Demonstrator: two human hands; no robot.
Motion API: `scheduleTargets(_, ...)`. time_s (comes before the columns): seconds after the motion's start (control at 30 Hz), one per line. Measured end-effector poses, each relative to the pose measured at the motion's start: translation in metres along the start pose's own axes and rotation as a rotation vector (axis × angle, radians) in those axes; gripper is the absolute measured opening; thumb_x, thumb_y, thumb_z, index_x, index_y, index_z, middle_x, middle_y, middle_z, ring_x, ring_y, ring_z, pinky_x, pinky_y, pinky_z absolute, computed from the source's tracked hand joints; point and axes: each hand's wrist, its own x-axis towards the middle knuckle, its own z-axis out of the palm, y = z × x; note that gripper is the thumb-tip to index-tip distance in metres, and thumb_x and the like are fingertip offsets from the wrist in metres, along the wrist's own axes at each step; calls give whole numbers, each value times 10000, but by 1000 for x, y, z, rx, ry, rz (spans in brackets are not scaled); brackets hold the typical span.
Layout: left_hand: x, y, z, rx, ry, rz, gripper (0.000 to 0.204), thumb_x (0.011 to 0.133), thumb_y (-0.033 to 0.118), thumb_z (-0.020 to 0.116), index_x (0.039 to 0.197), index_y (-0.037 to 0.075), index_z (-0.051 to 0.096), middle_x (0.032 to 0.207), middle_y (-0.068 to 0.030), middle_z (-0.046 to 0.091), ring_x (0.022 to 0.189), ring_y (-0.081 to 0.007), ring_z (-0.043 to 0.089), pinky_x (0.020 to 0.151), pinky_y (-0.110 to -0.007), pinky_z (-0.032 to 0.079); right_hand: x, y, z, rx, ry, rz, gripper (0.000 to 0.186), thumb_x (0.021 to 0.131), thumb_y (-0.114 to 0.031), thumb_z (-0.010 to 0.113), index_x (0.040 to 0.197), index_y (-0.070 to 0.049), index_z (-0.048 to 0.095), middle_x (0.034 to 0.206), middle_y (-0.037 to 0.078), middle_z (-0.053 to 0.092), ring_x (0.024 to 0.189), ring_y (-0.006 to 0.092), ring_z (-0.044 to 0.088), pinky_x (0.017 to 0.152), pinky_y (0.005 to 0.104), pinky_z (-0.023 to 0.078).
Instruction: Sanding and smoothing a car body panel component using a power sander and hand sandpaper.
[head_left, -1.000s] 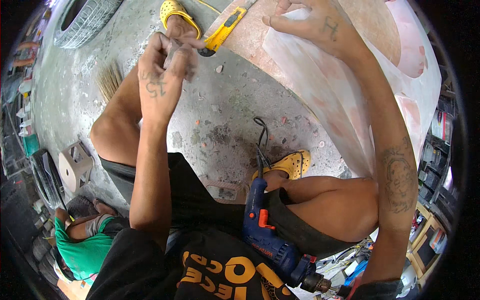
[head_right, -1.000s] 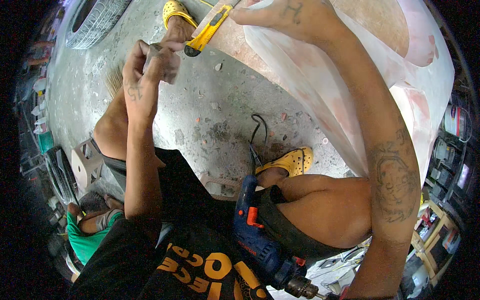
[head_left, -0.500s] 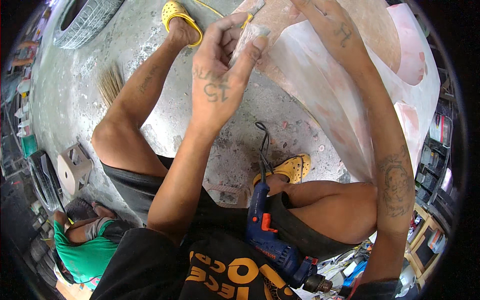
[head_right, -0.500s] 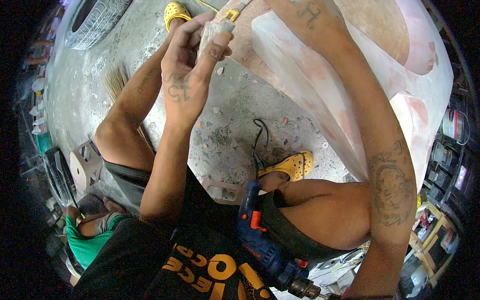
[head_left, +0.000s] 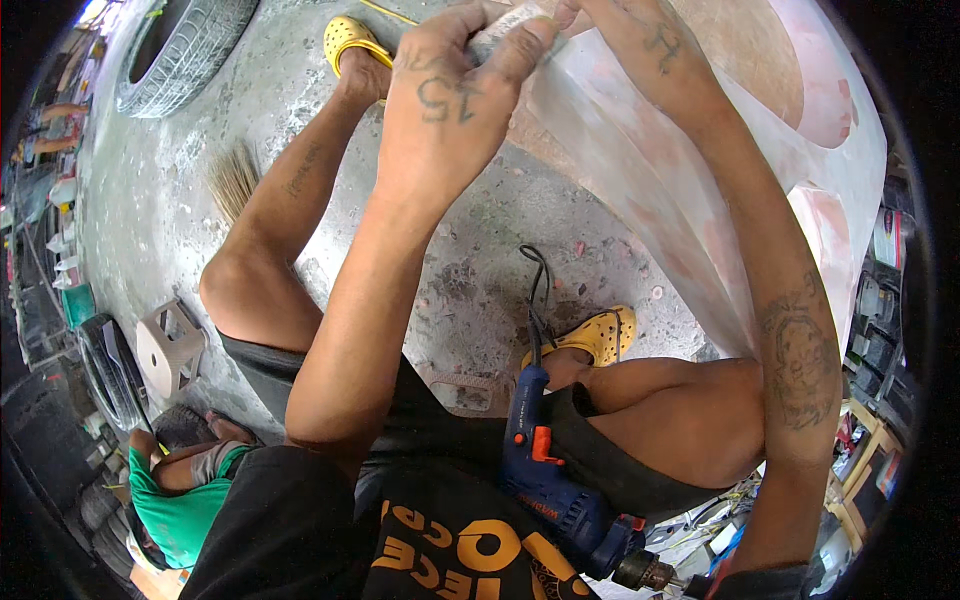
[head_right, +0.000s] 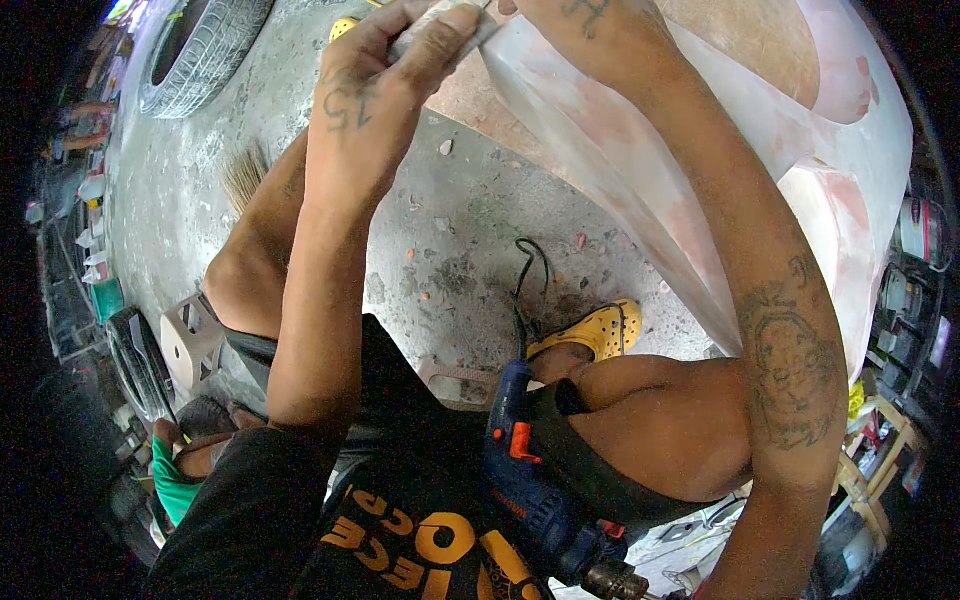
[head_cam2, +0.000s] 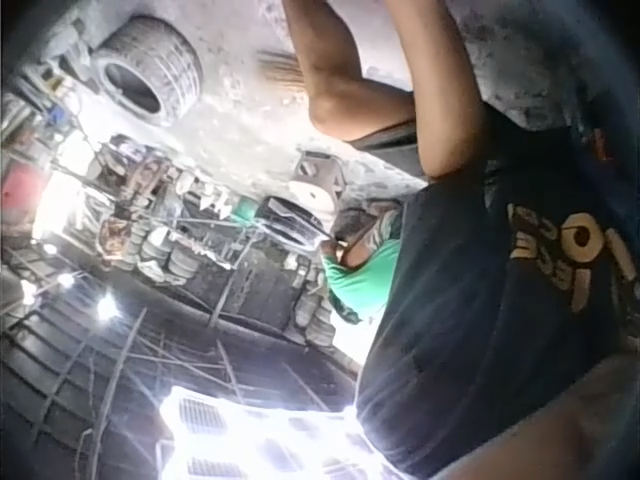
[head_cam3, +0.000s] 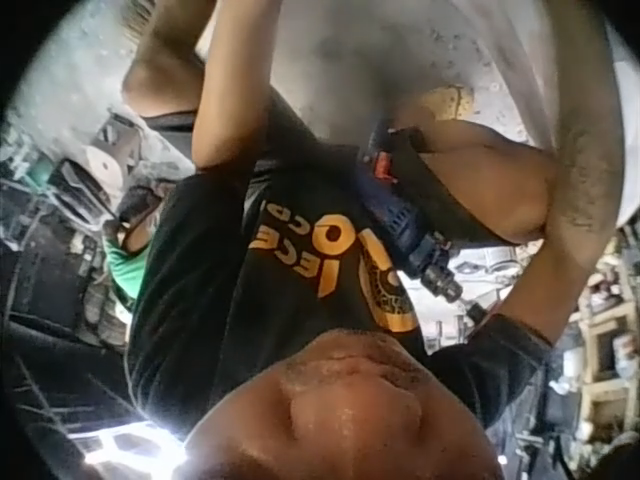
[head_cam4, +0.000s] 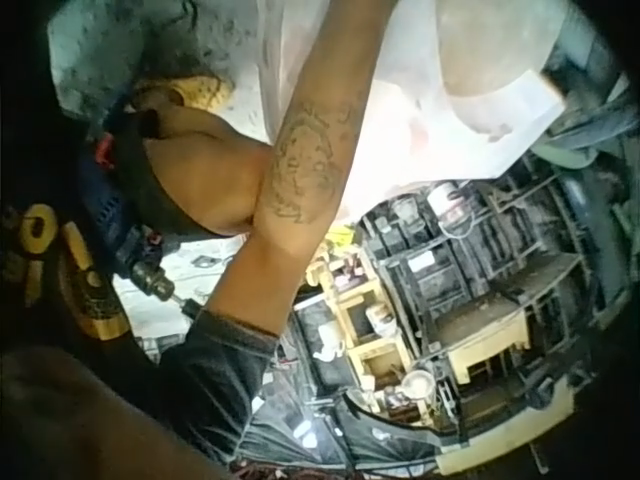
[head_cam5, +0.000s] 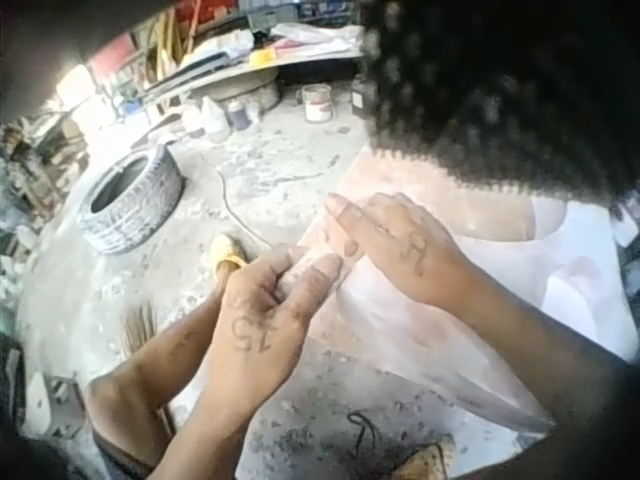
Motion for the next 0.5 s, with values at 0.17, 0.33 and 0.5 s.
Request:
scheduleTargets(0.17, 10, -10, -10, 379, 10, 177, 240, 1002, 195, 682, 1034, -41, 711, 736, 2, 638, 668, -71, 519, 609, -265, 428, 5, -4, 22, -55, 36, -29, 516, 937, -71, 556, 1453, -80, 557, 1091, 137, 647, 995, 312, 618, 895, 396, 503)
scheduleTargets(0.33, 15, -12, -9, 239, 9, 170, 271, 989, 219, 701, 1031, -49, 705, 748, -6, 619, 672, -89, 520, 613, -262, 419, 3, 8, 28, 33, 129, -17, 530, 946, -55, 540, 1476, -40, 510, 1094, 157, 638, 1007, 321, 619, 903, 394, 501)
scheduleTargets(0.5, 32, -33, -28, 202, 76, 147, 264, 979, 241, 718, 1043, -14, 734, 813, -11, 677, 736, -69, 576, 682, -230, 452, 2, 14, 19, 53, 211, 14, 424, 1022, -59, 490, 1439, 16, 514, 1097, 186, 635, 1045, 333, 626, 926, 393, 501)
